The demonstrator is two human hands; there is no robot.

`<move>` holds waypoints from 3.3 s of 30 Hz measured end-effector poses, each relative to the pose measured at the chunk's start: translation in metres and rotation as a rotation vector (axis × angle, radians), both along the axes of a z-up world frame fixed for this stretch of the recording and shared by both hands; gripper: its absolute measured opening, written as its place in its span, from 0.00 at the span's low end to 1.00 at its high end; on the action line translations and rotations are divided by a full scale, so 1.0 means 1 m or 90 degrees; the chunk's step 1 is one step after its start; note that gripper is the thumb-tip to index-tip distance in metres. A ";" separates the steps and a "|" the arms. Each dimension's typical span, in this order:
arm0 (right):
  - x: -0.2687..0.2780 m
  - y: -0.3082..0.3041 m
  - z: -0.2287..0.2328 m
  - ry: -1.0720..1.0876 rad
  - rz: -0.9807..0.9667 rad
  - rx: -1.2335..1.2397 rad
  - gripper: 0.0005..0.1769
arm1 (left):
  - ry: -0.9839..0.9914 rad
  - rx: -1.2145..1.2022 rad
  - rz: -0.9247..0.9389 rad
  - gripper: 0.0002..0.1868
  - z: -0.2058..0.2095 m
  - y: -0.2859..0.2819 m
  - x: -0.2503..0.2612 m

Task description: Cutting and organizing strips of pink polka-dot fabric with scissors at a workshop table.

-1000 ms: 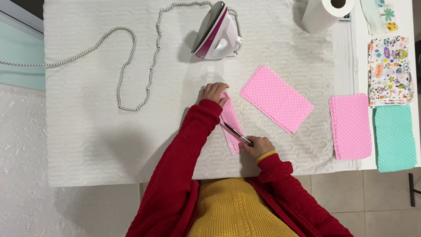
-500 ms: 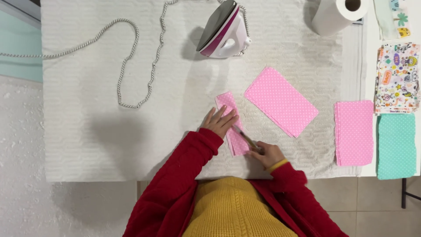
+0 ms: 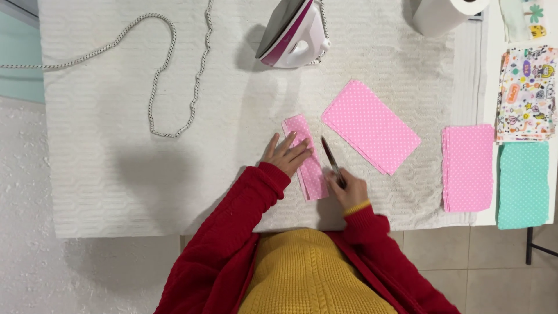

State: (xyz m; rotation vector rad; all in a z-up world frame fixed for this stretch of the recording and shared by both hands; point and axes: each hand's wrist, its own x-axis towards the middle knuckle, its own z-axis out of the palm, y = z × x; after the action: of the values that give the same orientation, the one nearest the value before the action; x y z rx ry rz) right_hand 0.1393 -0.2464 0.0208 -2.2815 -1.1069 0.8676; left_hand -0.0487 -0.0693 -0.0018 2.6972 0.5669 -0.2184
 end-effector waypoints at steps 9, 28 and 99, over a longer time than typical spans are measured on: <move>-0.008 0.070 0.027 0.012 0.023 0.023 0.13 | -0.038 0.057 0.031 0.42 -0.009 -0.004 -0.009; -0.007 0.064 0.016 -0.027 0.103 -0.048 0.17 | -0.367 -0.081 0.368 0.26 -0.007 0.070 0.021; -0.019 0.013 0.041 0.481 -0.108 -0.136 0.13 | -0.310 0.148 0.182 0.24 -0.030 0.001 0.024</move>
State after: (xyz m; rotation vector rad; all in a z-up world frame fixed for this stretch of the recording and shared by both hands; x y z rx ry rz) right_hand 0.1202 -0.2334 0.0613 -1.8704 -0.4922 1.6407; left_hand -0.0247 -0.0685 -0.0316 2.6935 0.8456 0.5958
